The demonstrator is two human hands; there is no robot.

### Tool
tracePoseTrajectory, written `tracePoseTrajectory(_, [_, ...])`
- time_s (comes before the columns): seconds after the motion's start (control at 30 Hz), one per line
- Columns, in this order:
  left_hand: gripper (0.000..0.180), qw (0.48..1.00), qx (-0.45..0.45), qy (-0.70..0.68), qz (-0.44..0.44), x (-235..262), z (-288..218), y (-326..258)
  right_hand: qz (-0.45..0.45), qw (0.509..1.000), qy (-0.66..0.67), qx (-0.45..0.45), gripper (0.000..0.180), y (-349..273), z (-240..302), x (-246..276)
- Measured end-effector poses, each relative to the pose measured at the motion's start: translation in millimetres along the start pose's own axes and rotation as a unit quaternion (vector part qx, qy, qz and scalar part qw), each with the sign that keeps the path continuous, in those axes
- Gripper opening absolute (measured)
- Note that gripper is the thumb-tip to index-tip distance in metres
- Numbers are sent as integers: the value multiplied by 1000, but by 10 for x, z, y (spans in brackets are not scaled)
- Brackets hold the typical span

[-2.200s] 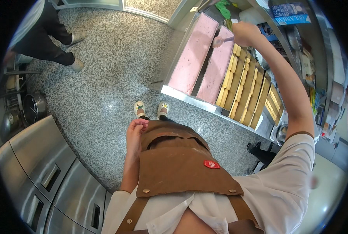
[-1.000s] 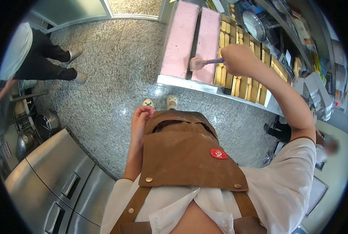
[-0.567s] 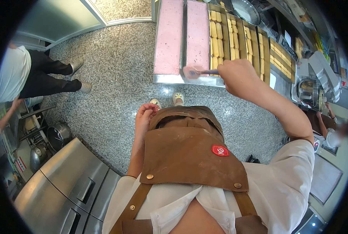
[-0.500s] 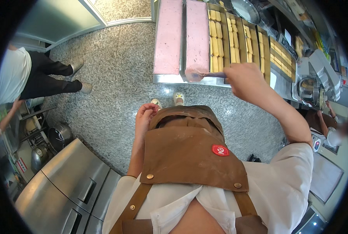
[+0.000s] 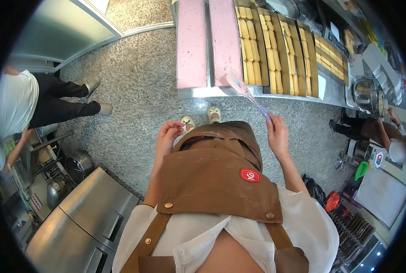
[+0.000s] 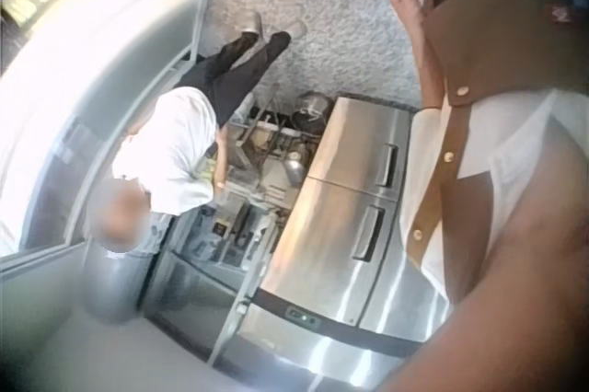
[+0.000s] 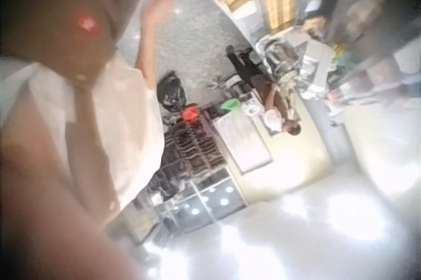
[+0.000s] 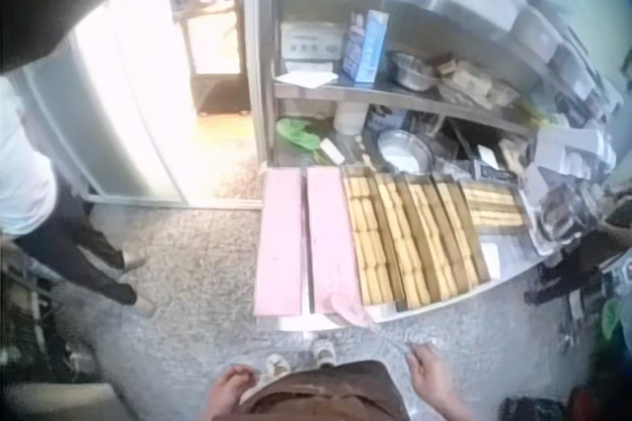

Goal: The person uses a blue spatula to spread pink frosting evenly across two rectangular metal trays. The person holds a white paper in their left hand while smoothing the frosting surface with their right hand. The trays are positioned on a stainless steel counter next to trays of yellow baked goods.

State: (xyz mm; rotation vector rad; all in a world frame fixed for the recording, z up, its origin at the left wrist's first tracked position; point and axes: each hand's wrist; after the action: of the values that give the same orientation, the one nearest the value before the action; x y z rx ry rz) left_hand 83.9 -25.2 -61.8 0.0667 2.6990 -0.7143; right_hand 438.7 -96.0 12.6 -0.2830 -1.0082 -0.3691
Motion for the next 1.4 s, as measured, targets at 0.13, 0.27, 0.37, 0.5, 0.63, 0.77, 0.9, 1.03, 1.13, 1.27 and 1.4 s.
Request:
tracePoseTrajectory(0.13, [20,998,15,45,30,1,-78,44,-42,999,12,-19,20,-167,-178,-363])
tracePoseTrajectory(0.27, [19,996,31,65,50,38,-74,114,-53,998,2,-41,19,-301,-313,-516])
tracePoseTrajectory(0.37, [20,996,34,67,56,25,-88,126,-56,998,13,-35,18,-419,-319,-476])
tracePoseTrajectory(0.5, [20,995,38,70,63,37,-97,116,-23,998,21,-60,16,-588,-254,-288])
tracePoseTrajectory(0.63, [21,994,34,71,80,135,-46,105,-39,995,61,-69,15,-640,-154,-265])
tracePoseTrajectory(0.77, [21,995,31,67,63,182,-69,61,-20,996,43,-77,15,-666,-174,-407])
tracePoseTrajectory(0.9, [20,997,21,57,49,244,-70,22,-27,998,5,-63,15,-612,-61,-490])
tracePoseTrajectory(1.03, [20,996,17,65,54,296,-41,18,-50,996,-77,-10,15,-487,52,-564])
tracePoseTrajectory(1.13, [20,997,19,56,52,296,-37,11,-83,990,-113,12,16,-398,68,-625])
tracePoseTrajectory(1.27, [19,997,18,48,52,301,-38,15,-105,987,-123,8,15,-356,-25,-674])
tracePoseTrajectory(1.4, [19,997,23,47,53,281,-71,19,-117,986,-119,2,16,-391,-157,-706])
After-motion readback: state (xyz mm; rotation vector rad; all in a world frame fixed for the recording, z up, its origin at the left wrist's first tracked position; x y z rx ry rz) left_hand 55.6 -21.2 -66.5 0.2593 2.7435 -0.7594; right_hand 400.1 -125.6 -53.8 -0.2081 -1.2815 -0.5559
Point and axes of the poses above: each hand's wrist, its own y-axis towards the middle knuckle, its own x-axis out of the back of the hand, z = x × y, and after that the axes turned 10 degrees about -x, right-handed
